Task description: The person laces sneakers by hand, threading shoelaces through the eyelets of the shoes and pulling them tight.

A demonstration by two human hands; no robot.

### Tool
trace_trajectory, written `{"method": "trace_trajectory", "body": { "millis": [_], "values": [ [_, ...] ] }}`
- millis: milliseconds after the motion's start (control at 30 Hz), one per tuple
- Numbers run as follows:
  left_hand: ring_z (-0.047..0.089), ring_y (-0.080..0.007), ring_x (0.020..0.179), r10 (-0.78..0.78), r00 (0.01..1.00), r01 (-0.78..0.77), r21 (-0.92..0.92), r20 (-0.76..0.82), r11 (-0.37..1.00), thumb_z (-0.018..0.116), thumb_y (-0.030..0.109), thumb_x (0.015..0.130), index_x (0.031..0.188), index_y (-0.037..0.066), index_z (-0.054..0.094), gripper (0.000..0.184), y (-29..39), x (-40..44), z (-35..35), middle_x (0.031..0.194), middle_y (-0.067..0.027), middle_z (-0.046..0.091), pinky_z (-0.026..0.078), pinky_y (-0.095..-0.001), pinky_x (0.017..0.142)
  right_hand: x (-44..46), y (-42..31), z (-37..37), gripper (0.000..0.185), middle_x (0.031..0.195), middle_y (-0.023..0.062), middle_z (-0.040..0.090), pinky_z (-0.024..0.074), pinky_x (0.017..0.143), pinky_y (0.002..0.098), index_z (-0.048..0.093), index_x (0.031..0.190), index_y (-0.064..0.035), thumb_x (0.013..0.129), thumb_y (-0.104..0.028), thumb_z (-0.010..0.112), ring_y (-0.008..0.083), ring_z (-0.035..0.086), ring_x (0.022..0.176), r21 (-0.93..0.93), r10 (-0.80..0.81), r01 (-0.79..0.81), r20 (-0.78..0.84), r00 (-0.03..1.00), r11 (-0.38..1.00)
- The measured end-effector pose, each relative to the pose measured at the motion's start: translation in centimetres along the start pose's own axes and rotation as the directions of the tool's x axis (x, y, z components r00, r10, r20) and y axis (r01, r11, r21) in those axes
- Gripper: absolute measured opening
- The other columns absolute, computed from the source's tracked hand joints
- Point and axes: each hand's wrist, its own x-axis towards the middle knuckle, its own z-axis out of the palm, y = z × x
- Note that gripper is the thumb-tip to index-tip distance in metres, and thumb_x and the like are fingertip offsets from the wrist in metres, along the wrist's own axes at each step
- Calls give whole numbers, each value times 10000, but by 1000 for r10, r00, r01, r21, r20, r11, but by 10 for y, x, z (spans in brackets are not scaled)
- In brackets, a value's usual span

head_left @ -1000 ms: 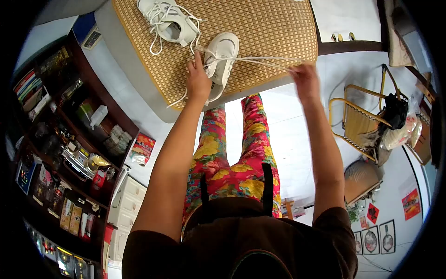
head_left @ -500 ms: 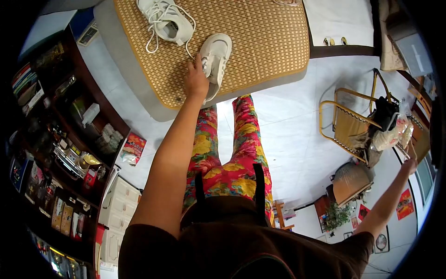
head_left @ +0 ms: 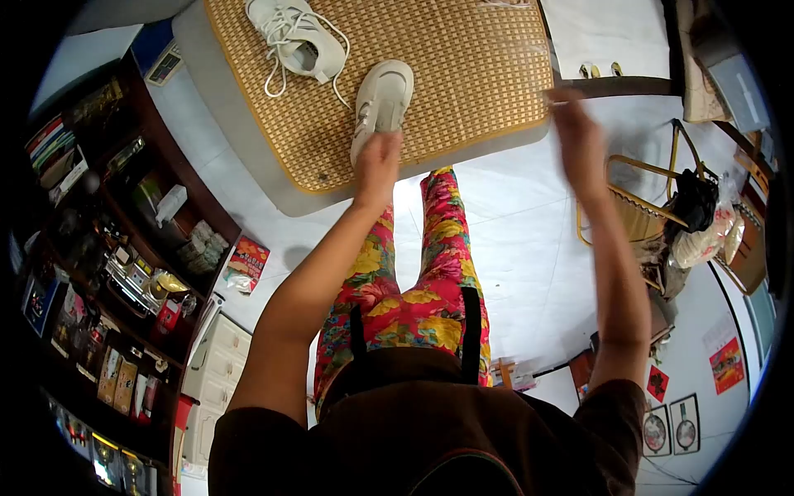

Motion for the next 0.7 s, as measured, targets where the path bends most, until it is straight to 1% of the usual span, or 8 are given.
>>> {"method": "trace_trajectory", "body": {
  "millis": [33, 67, 133, 233, 267, 367, 467, 700],
  "values": [
    [629, -224, 914, -22, 995, 44, -229, 98, 972, 480, 385, 972, 1065, 42, 629, 386, 1, -3, 15, 914, -105, 660, 479, -378, 812, -5, -10, 31, 191, 835, 212, 659, 499, 654, 399, 621, 1078, -85, 949, -186, 523, 306, 669, 762, -30, -54, 57, 81, 995, 998],
    [620, -207, 902, -91, 974, 177, -449, 207, 876, 466, 388, 981, 1084, 36, 612, 395, 13, -7, 22, 946, -90, 654, 475, -360, 822, -12, -24, 55, 184, 820, 202, 661, 499, 649, 436, 614, 1073, -98, 933, -188, 536, 366, 652, 765, -19, -54, 58, 165, 985, 998],
    [603, -173, 878, -129, 887, 444, -740, 444, 505, 436, 393, 1000, 1121, 24, 577, 414, 43, -9, 25, 1012, -62, 644, 468, -324, 840, -32, -28, 93, 171, 819, 166, 669, 514, 571, 446, 599, 1055, -119, 907, -189, 551, 360, 646, 673, -120, -158, 196, 272, 949, 973],
    [632, -191, 883, -58, 922, 377, -852, 383, 364, 424, 376, 1004, 1071, 39, 585, 379, 48, 5, 21, 909, -86, 653, 486, -328, 806, -52, -20, 119, 173, 824, 135, 661, 513, 539, 409, 593, 1032, -132, 859, -135, 590, 330, 648, 691, -256, -253, 341, 321, 913, 905],
    [580, -167, 781, -278, 900, 417, -851, 336, 318, 424, 345, 1011, 1093, 35, 557, 347, 51, 12, 16, 747, -34, 555, 480, -340, 820, -56, -14, 121, 155, 811, 127, 653, 513, 538, 411, 591, 1011, -131, 855, -131, 584, 323, 647, 682, -276, -254, 357, 347, 903, 892],
    [447, -131, 651, -352, 916, 272, -943, 192, 192, 447, 324, 1009, 1063, 41, 547, 305, 39, 30, -13, 660, 17, 388, 471, -338, 769, -61, 18, 115, 128, 759, 103, 634, 519, 520, 406, 563, 959, -129, 832, -132, 546, 291, 656, 654, -350, -285, 407, 351, 892, 844],
    [329, -109, 603, -329, 936, 207, -951, 123, 232, 471, 303, 1003, 1043, 51, 540, 264, 29, 37, -50, 664, 33, 318, 443, -321, 701, -49, 63, 103, 93, 752, 101, 619, 513, 538, 412, 573, 950, -110, 867, -108, 532, 301, 639, 650, -513, -195, 325, 291, 937, 795],
    [350, -91, 575, -367, 928, 126, -879, -59, 459, 523, 251, 982, 1077, 76, 547, 201, 19, 36, -106, 703, 36, 410, 393, -284, 596, -13, 132, 53, 70, 791, 120, 625, 523, 603, 444, 541, 895, -104, 892, -111, 471, 323, 648, 720, -684, -67, 142, 135, 989, 715]
  ]
}}
